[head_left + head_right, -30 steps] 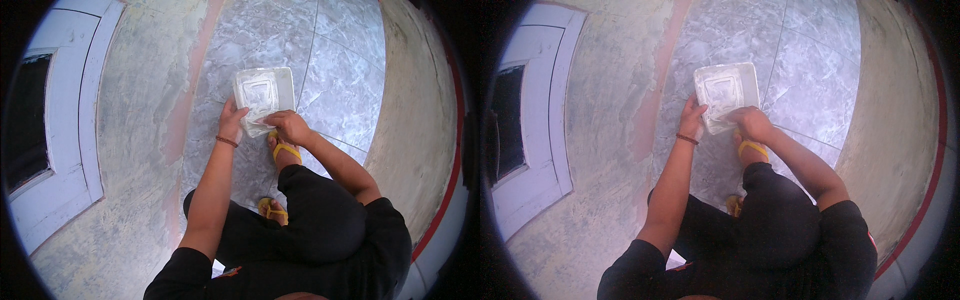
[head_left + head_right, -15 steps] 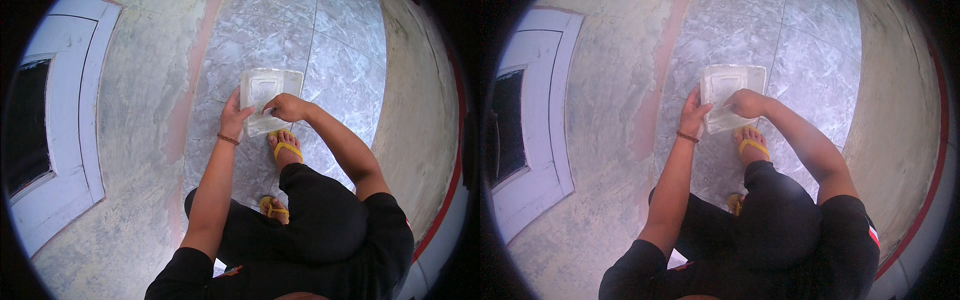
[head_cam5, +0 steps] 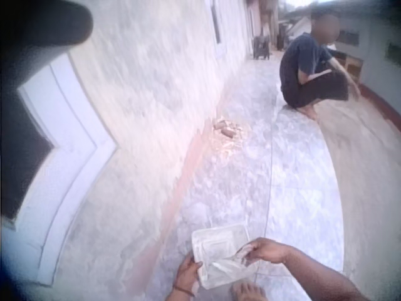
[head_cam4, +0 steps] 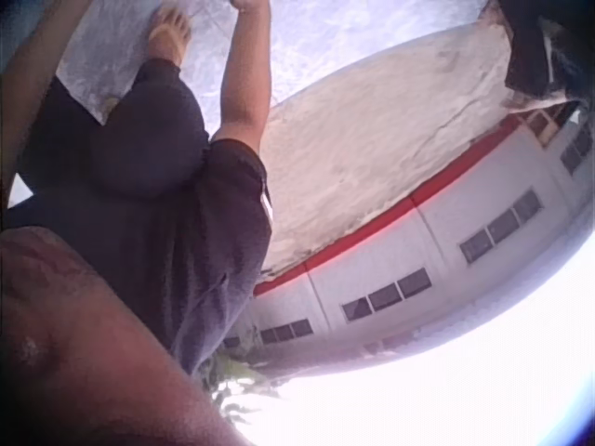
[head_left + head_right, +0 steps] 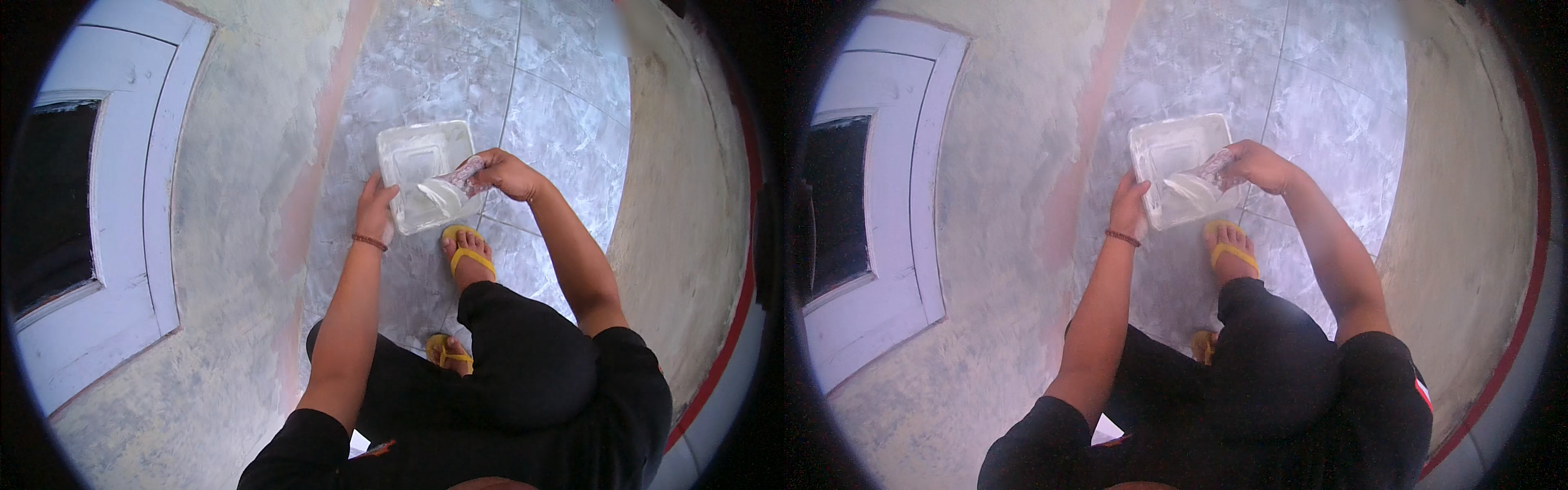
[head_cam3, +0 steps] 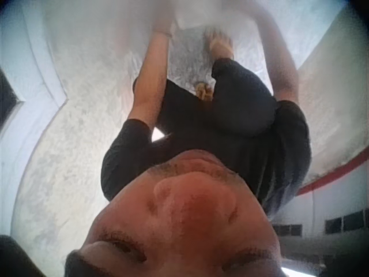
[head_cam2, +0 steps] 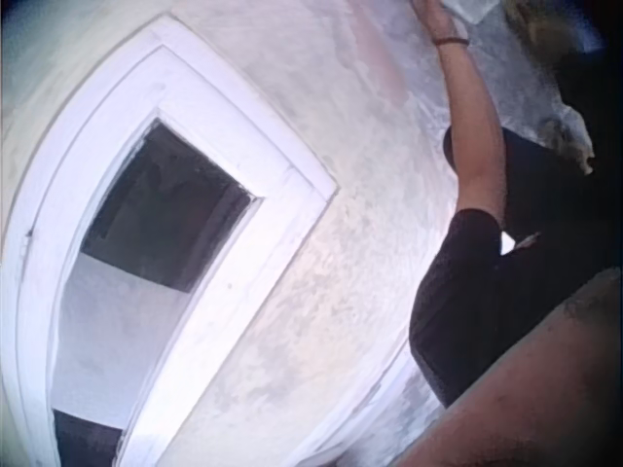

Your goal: The person applies white plaster to a wall using a trowel and a small container. They repeatedly scoop plaster and smooth it onto the wall surface, occasionally mixing the plaster in the container.

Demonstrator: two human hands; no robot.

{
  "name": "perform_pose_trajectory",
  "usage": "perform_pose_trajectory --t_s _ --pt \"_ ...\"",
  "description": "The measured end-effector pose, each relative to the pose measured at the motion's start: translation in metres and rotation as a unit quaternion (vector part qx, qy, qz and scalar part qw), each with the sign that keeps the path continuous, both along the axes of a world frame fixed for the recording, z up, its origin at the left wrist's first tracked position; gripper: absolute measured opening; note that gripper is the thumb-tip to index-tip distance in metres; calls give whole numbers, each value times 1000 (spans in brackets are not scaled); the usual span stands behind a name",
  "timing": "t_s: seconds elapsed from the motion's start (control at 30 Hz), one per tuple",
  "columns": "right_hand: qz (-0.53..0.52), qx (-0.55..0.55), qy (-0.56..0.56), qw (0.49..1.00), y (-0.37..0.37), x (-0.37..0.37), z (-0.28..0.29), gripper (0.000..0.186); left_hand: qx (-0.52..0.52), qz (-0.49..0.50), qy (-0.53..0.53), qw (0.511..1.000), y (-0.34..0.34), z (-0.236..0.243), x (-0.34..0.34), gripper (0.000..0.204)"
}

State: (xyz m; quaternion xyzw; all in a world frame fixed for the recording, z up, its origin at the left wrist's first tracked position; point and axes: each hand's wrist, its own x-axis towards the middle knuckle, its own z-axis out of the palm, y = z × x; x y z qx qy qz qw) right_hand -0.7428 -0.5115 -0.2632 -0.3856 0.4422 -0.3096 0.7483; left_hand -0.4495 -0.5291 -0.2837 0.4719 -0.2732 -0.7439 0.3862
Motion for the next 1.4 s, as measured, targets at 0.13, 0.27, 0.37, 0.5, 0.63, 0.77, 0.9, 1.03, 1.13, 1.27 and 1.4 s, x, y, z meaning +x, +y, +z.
perform_pose_trajectory --t_s 0.13,0.27,0.37,0.5,0.63,0.77,0.9,1.03,1.13,1.27,1.4 --pt "-132 74 -121 981 9 5 -6 33 61 75 28 995 5 -25 7 54" --pt "-244 80 -200 946 16 15 -8 37 54 134 -7 990 9 -56 13 45" --pt "-318 103 -181 925 17 12 1 42 24 118 -120 985 9 -70 14 45" --pt "-347 58 -189 917 15 -4 34 44 145 162 -77 973 -5 -77 -1 47" --pt "-327 -10 -154 933 14 -23 85 44 71 120 -238 961 -13 -75 -23 33" --pt "-307 -47 -68 948 14 -37 124 41 124 126 -195 965 -17 -60 -29 48" --pt "-331 -39 -116 936 -10 -45 122 41 149 169 -58 972 -13 -43 -24 61" --pt "-369 14 -117 922 -61 -33 80 38 161 72 -62 982 -13 -46 -21 67" --pt "-379 39 -168 909 -111 -14 46 39 55 -78 -230 968 -13 -55 -17 78" --pt "-338 51 -244 907 -189 3 24 38 -34 -261 -516 815 -17 -48 -1 95" --pt "-327 31 -202 923 -273 24 10 36 -49 -313 -581 750 -43 -38 3 106"
